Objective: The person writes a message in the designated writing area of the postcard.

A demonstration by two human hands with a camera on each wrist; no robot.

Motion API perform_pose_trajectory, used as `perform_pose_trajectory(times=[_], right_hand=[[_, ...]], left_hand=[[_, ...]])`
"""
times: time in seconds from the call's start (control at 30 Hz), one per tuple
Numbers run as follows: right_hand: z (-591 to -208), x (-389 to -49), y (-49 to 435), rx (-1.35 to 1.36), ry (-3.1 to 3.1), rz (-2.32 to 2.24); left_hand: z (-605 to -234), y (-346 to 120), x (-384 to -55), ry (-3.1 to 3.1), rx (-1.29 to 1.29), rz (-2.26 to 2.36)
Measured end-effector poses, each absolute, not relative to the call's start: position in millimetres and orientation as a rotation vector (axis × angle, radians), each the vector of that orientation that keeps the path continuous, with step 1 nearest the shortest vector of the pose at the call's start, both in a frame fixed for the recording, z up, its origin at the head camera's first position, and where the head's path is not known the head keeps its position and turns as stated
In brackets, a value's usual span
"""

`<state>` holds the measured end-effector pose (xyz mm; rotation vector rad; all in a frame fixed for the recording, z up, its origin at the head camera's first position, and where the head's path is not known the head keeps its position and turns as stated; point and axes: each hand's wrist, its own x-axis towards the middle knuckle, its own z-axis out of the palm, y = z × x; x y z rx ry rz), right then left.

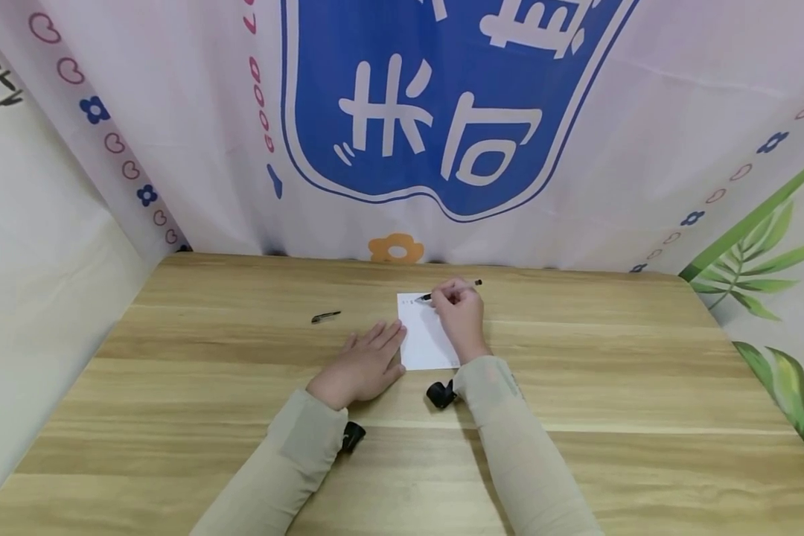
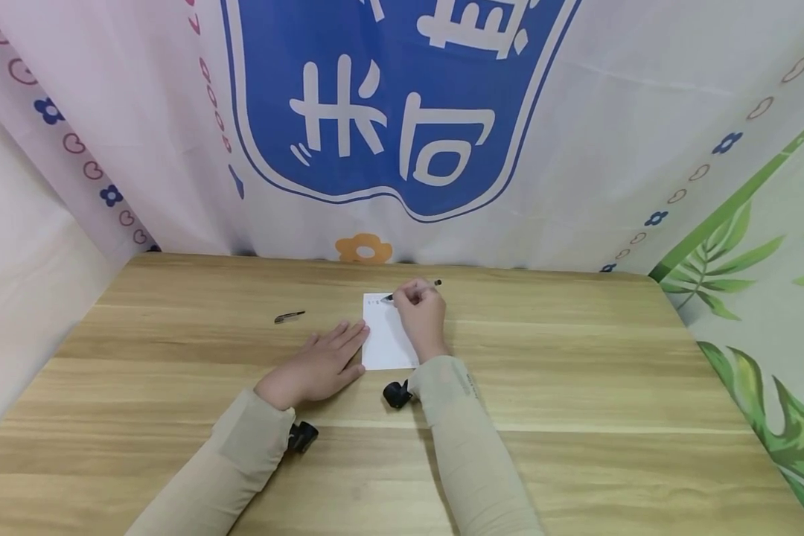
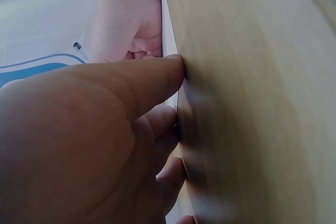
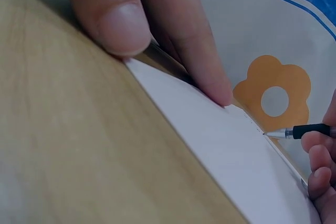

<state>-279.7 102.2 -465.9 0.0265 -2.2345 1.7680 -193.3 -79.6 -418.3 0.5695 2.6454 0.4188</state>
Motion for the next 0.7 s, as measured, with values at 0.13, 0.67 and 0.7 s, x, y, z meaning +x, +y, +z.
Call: perform_pose_trajectory(times=[0.13, 0.67, 0.7], right_hand=[[-464.0, -280.6, 102.6, 0.022, -2.223, 1.755], [-464.4, -278.2, 102.3, 0.007, -2.235, 1.753], [-464.1, -278.1, 102.3, 0.004, -2.235, 1.756]], left_hand=[[-419.0, -79.3, -195.0, 2.65, 0.578, 0.403], [-418.4, -79.5, -193.4, 2.644, 0.572, 0.422], [-418.8, -79.5, -193.7, 2.645, 0.57, 0.422]])
